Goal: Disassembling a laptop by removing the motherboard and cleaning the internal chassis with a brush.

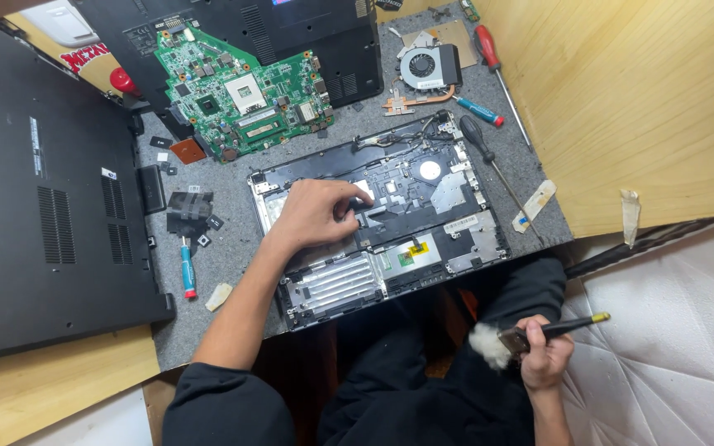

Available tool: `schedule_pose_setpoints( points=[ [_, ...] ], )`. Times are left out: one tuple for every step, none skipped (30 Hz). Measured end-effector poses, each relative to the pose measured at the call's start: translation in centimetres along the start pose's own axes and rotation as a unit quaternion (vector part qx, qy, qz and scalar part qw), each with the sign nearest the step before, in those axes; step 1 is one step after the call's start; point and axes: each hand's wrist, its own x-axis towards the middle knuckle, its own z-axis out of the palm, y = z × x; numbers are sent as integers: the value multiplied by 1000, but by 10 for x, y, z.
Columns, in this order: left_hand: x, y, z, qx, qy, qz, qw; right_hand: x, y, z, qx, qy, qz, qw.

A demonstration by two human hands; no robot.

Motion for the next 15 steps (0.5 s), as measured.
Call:
schedule_pose_setpoints(
  points=[
    [1,0,-1,3,-3,-6,1000,1,-14,-1,-11,9,-5,1000],
    [2,0,-2,6,-2,-7,1000,3,-33,0,-8,8,-7,1000],
    [3,-1,-3,4,3,-2,1000,5,-52,0,-12,97,-134,986],
    [0,1,2,-5,1,3,1000,-3,-72,-4,-23,186,-248,951],
    [-5,2,3,-9,-6,2,1000,1,-75,-3,-27,185,-241,952],
    [-2,2,0,-7,2,5,1000,11,-77,0,-53,161,-275,946],
    [1,3,-3,-4,10,8,1000,21,-81,2,-79,136,-308,938],
    [2,2,-1,-1,13,13,1000,29,-81,5,-77,141,-311,937],
    [3,1,-1,-1,12,16,1000,38,-82,8,-89,13,-286,954],
    [1,-2,1,-2,10,15,1000,47,-83,11,-98,-119,-253,955],
    [3,-5,-2,1,11,15,1000,46,-85,24,-95,-118,-254,955],
    [1,-4,0,-1,9,16,1000,43,-87,32,-31,-129,-271,954],
    [0,-4,4,-3,7,17,1000,39,-88,40,33,-139,-285,948],
    [-4,-3,6,-8,1,12,1000,24,-49,52,32,-143,-277,950],
    [-8,0,8,-9,-2,3,1000,8,-11,63,19,-236,-246,940]
  ],
)
